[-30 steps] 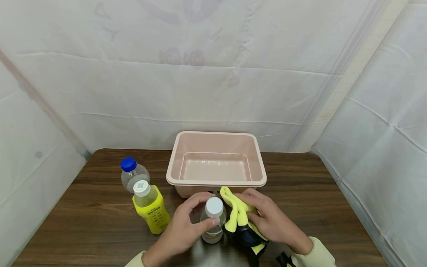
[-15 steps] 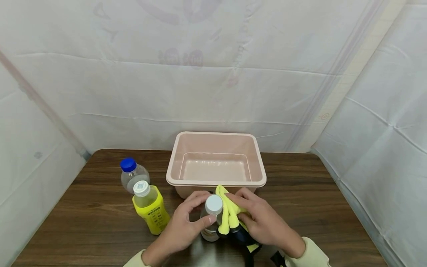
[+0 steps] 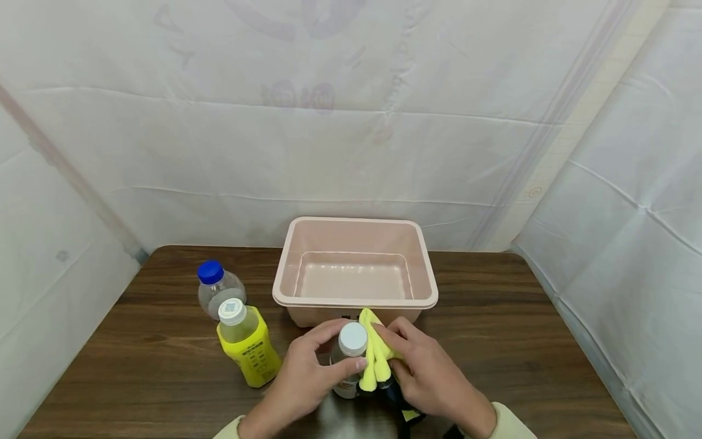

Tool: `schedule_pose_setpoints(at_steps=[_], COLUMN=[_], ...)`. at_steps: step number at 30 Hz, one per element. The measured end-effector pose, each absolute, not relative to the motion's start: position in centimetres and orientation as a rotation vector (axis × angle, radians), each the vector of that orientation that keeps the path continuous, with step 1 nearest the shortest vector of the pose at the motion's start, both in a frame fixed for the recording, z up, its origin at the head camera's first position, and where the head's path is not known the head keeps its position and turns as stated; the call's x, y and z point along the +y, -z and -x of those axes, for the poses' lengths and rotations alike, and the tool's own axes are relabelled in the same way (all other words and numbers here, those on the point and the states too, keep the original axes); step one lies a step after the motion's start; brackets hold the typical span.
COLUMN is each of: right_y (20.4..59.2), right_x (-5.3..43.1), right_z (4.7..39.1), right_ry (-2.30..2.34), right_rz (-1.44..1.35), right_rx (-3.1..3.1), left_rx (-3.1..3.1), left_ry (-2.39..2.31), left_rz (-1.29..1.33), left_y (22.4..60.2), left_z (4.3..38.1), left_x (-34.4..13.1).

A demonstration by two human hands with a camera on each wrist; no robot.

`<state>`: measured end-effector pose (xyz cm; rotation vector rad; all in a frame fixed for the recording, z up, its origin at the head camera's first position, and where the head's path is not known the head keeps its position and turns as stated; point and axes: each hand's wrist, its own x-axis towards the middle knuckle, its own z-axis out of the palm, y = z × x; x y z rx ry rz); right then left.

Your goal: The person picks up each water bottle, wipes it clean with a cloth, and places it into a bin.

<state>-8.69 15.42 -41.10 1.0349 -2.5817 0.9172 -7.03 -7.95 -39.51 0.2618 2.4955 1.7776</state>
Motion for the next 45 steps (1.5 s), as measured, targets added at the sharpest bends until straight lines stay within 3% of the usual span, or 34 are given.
schedule_pose_setpoints(at_steps=[23, 31, 45], right_y=[45.8, 46.1, 41.2], right_x=[15.2, 15.1, 17.7], right_z=[8.0, 7.6, 7.7], right_ry=[-0.666, -0.52, -1.238], right_rz=[-0.998, -1.011, -0.692], right_rx=[-2.879, -2.996, -2.835], left_rx=[2.486, 2.418, 2.576], left_ry=[-1.741, -1.743, -1.772], left_rz=[-0.287, -0.405, -0.276], left_y=[39.5, 39.6, 40.2], left_z=[6.7, 6.8, 6.5], left_x=[-8.2, -8.6, -7.6])
